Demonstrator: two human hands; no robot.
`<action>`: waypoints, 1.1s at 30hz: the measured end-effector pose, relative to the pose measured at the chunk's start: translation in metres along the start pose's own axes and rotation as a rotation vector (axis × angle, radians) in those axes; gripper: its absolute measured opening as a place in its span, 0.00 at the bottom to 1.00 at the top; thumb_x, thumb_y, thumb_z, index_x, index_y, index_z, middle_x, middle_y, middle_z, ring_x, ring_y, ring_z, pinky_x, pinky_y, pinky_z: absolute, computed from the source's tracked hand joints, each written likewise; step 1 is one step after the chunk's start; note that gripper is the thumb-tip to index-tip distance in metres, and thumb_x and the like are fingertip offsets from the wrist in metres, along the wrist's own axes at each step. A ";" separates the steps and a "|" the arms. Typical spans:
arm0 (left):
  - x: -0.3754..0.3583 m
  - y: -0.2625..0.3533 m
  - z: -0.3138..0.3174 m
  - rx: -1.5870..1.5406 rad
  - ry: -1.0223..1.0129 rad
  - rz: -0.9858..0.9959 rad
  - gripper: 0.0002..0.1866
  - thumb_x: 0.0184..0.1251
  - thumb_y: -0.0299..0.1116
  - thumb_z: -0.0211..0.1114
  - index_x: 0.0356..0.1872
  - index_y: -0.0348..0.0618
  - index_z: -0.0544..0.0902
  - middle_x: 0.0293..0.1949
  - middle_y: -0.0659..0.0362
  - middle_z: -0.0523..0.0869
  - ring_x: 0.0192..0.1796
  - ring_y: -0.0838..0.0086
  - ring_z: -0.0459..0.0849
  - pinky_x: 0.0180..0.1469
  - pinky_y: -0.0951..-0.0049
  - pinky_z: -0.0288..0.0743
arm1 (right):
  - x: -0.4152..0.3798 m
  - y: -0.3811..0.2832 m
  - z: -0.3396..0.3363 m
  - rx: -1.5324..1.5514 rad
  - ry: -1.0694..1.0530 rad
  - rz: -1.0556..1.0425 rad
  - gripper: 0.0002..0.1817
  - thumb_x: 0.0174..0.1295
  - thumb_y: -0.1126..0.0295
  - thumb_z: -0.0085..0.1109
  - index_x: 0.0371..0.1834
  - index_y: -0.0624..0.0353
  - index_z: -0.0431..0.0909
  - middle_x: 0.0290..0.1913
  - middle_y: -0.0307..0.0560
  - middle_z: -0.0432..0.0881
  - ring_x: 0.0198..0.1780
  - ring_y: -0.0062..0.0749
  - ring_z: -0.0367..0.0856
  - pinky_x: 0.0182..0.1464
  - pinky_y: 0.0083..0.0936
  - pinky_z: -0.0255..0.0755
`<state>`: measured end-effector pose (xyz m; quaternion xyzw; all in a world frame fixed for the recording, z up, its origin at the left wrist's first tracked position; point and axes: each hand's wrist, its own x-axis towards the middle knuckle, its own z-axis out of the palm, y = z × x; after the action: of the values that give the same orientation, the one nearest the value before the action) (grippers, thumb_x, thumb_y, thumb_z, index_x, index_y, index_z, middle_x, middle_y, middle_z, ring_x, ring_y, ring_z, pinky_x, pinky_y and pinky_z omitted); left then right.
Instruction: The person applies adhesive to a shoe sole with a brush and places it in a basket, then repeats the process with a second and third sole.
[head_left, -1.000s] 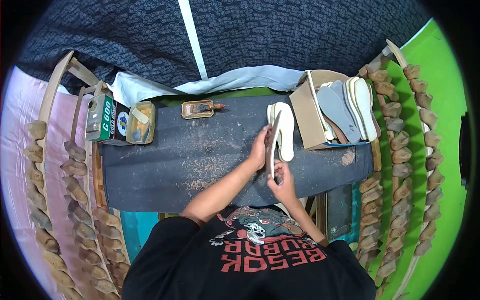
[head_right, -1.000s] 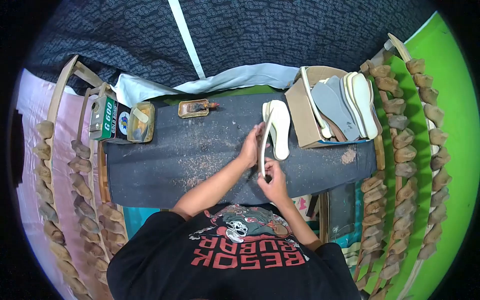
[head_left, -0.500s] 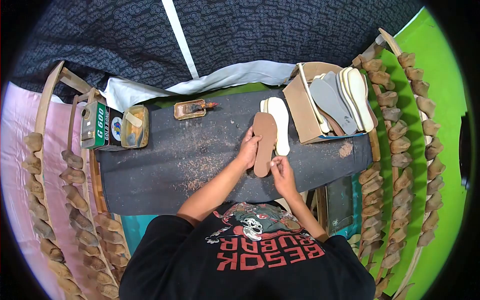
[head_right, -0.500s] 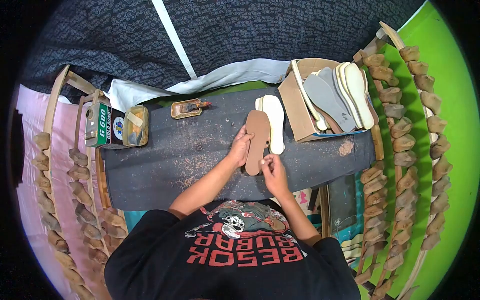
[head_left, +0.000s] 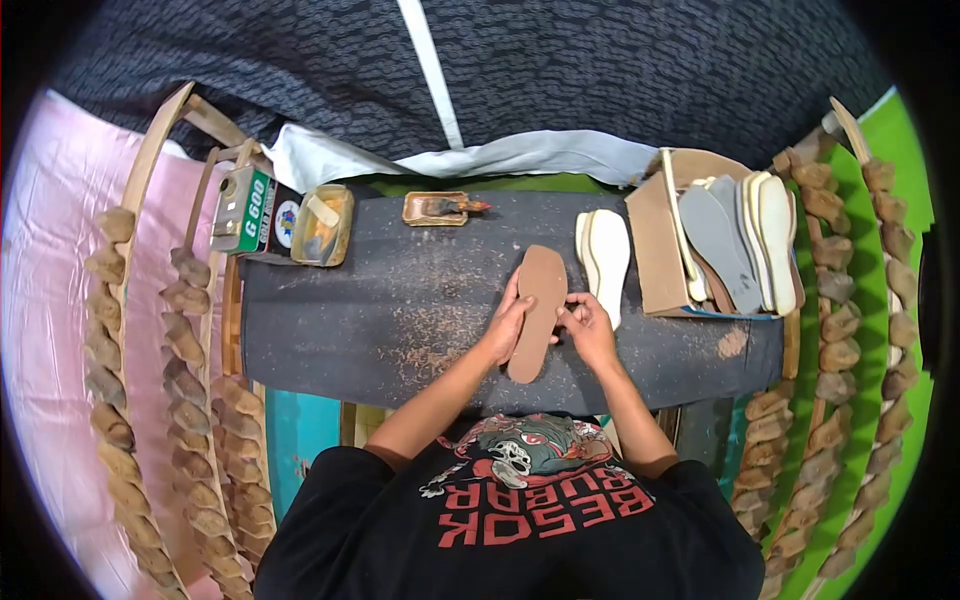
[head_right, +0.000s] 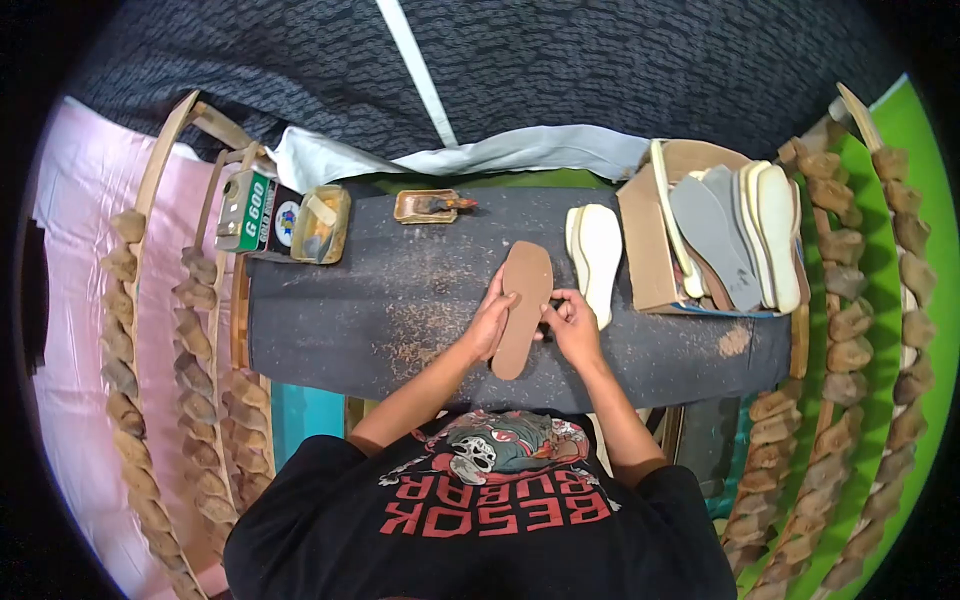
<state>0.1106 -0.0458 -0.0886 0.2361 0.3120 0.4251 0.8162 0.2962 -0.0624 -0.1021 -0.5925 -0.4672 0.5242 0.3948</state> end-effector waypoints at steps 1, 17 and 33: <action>-0.007 0.003 -0.006 0.065 0.004 -0.057 0.37 0.78 0.37 0.49 0.82 0.67 0.42 0.70 0.49 0.70 0.57 0.55 0.85 0.46 0.54 0.89 | 0.002 -0.004 0.005 -0.013 0.028 0.019 0.12 0.71 0.70 0.63 0.50 0.66 0.77 0.22 0.31 0.72 0.26 0.14 0.70 0.29 0.17 0.63; -0.061 0.003 -0.048 -0.031 0.067 0.074 0.43 0.78 0.35 0.51 0.81 0.74 0.33 0.65 0.47 0.71 0.45 0.58 0.88 0.38 0.60 0.89 | 0.151 -0.057 0.112 0.041 -0.208 0.123 0.31 0.73 0.53 0.58 0.71 0.62 0.68 0.35 0.44 0.84 0.21 0.21 0.73 0.24 0.20 0.69; -0.095 0.035 -0.090 -0.093 0.057 0.040 0.44 0.80 0.34 0.51 0.81 0.76 0.30 0.67 0.46 0.70 0.47 0.59 0.87 0.42 0.59 0.88 | 0.201 -0.093 0.202 0.118 -0.078 -0.147 0.14 0.76 0.60 0.55 0.48 0.61 0.80 0.32 0.41 0.83 0.24 0.19 0.77 0.27 0.19 0.72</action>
<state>-0.0143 -0.0960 -0.0986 0.1919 0.3100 0.4620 0.8085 0.0856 0.1515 -0.0915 -0.5114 -0.4926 0.5433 0.4478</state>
